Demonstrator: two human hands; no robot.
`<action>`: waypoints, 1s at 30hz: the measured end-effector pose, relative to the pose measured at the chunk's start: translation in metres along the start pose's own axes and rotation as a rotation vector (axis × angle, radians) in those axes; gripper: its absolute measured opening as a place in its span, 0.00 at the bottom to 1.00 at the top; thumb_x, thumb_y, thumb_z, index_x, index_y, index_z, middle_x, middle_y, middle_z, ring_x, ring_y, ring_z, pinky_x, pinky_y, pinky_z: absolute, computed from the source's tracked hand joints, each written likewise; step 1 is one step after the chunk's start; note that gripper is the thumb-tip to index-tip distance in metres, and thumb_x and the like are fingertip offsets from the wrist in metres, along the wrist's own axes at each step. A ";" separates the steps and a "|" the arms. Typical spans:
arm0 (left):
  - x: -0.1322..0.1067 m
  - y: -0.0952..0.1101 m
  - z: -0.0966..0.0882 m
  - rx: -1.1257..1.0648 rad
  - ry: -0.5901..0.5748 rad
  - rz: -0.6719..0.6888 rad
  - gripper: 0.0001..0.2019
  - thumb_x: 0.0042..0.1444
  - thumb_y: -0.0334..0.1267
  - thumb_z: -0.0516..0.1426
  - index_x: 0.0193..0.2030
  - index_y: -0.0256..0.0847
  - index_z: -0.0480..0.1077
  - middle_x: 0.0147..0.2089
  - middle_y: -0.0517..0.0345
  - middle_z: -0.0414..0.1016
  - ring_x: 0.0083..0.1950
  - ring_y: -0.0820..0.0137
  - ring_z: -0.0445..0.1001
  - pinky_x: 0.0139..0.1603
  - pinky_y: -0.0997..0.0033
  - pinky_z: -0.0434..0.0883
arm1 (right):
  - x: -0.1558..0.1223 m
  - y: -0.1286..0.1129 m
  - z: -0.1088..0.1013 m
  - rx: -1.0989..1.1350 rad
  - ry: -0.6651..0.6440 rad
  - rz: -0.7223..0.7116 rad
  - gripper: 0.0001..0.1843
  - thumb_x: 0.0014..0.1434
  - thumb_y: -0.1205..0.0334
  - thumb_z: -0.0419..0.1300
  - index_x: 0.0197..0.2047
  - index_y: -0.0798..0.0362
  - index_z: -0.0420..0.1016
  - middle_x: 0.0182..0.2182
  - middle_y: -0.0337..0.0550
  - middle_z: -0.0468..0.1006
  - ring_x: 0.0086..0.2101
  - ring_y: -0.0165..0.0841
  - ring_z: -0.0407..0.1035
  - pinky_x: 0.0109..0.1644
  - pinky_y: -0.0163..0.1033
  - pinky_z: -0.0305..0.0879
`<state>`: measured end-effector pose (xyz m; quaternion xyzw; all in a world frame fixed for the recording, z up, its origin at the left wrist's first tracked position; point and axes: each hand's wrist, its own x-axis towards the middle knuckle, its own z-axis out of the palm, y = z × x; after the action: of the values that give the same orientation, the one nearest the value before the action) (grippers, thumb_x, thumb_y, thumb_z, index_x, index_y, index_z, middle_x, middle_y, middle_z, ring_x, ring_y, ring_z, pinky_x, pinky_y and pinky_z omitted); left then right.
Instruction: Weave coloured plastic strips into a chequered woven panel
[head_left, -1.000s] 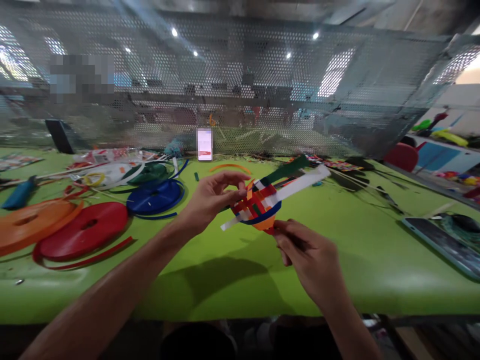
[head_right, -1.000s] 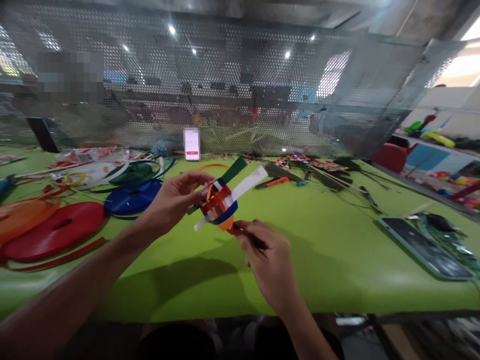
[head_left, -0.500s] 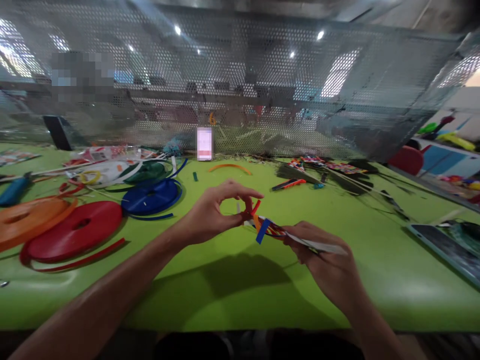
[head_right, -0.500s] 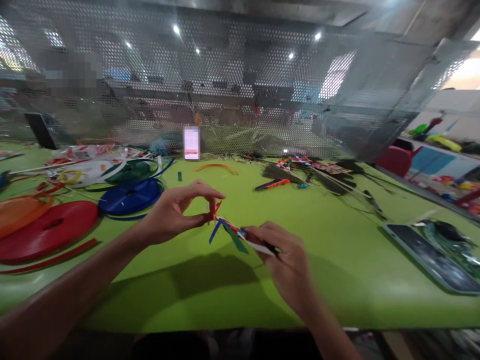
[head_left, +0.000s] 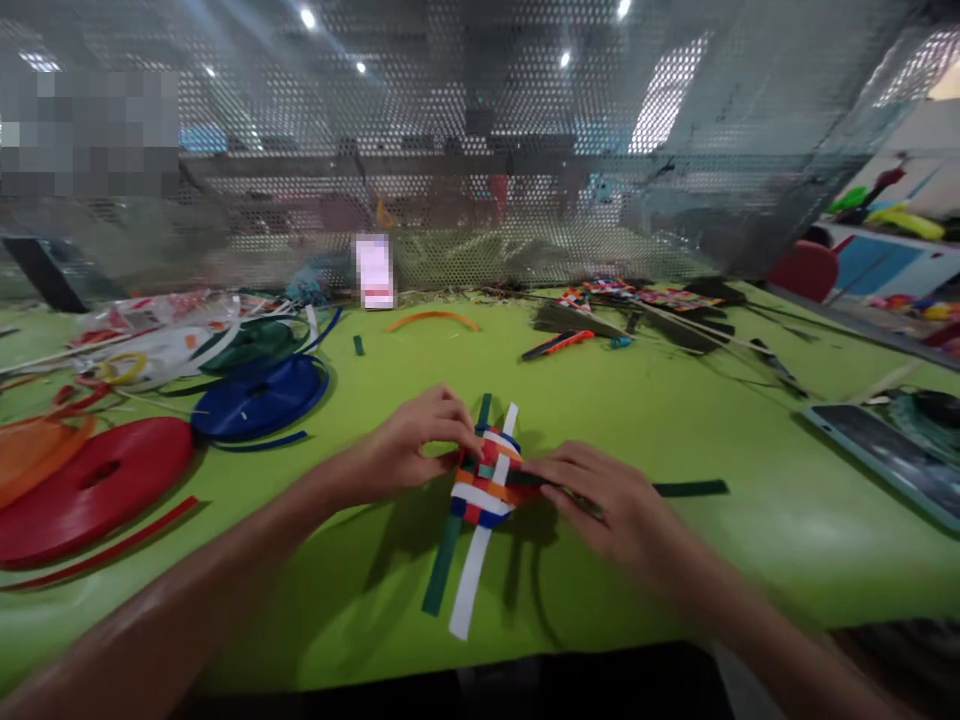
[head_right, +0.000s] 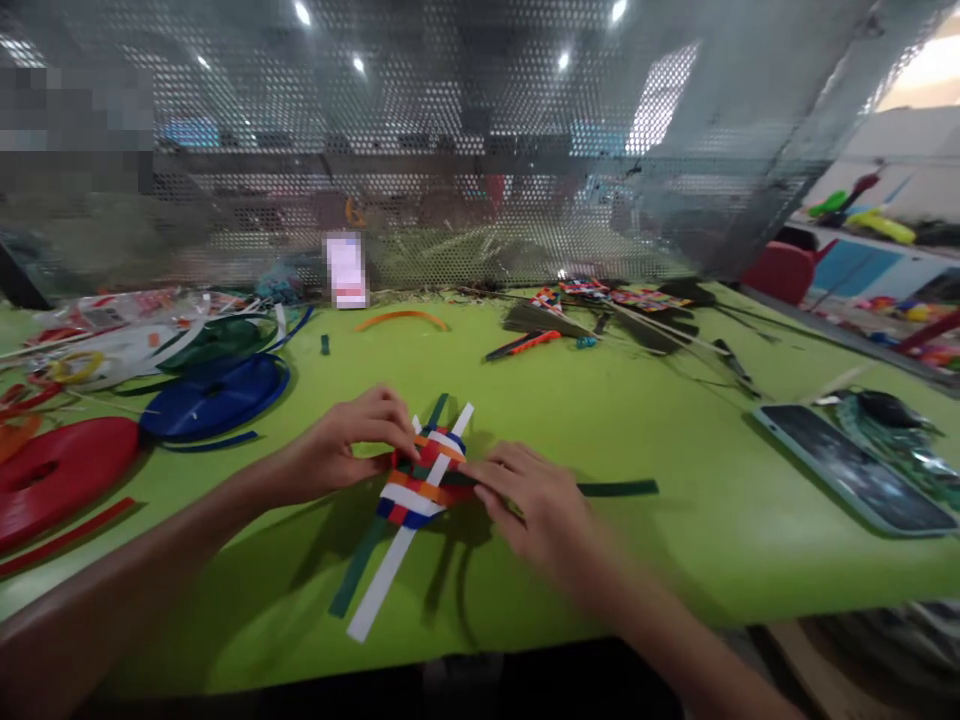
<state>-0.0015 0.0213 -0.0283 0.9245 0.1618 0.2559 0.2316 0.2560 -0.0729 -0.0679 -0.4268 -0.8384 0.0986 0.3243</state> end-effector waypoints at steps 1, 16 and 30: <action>0.000 0.000 0.000 0.009 -0.013 0.006 0.08 0.61 0.26 0.58 0.40 0.40 0.79 0.40 0.51 0.77 0.46 0.65 0.71 0.46 0.66 0.70 | -0.001 0.001 0.001 -0.005 0.001 0.002 0.15 0.67 0.70 0.54 0.53 0.54 0.78 0.40 0.48 0.81 0.39 0.37 0.75 0.42 0.41 0.73; 0.000 -0.005 0.004 0.054 -0.060 0.031 0.09 0.60 0.28 0.59 0.41 0.42 0.80 0.38 0.53 0.74 0.40 0.69 0.73 0.39 0.71 0.70 | -0.003 0.004 -0.004 0.012 -0.030 0.026 0.11 0.67 0.70 0.56 0.48 0.55 0.78 0.40 0.47 0.82 0.39 0.36 0.76 0.43 0.41 0.73; 0.000 -0.008 0.004 0.059 -0.108 0.023 0.10 0.60 0.29 0.58 0.40 0.43 0.82 0.38 0.52 0.76 0.40 0.67 0.73 0.40 0.68 0.71 | -0.031 0.029 -0.057 -0.120 -0.043 0.084 0.10 0.67 0.64 0.56 0.45 0.53 0.79 0.38 0.49 0.81 0.37 0.36 0.77 0.41 0.40 0.71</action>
<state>-0.0009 0.0268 -0.0360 0.9451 0.1459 0.2036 0.2099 0.3237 -0.0856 -0.0513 -0.4779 -0.8310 0.0710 0.2756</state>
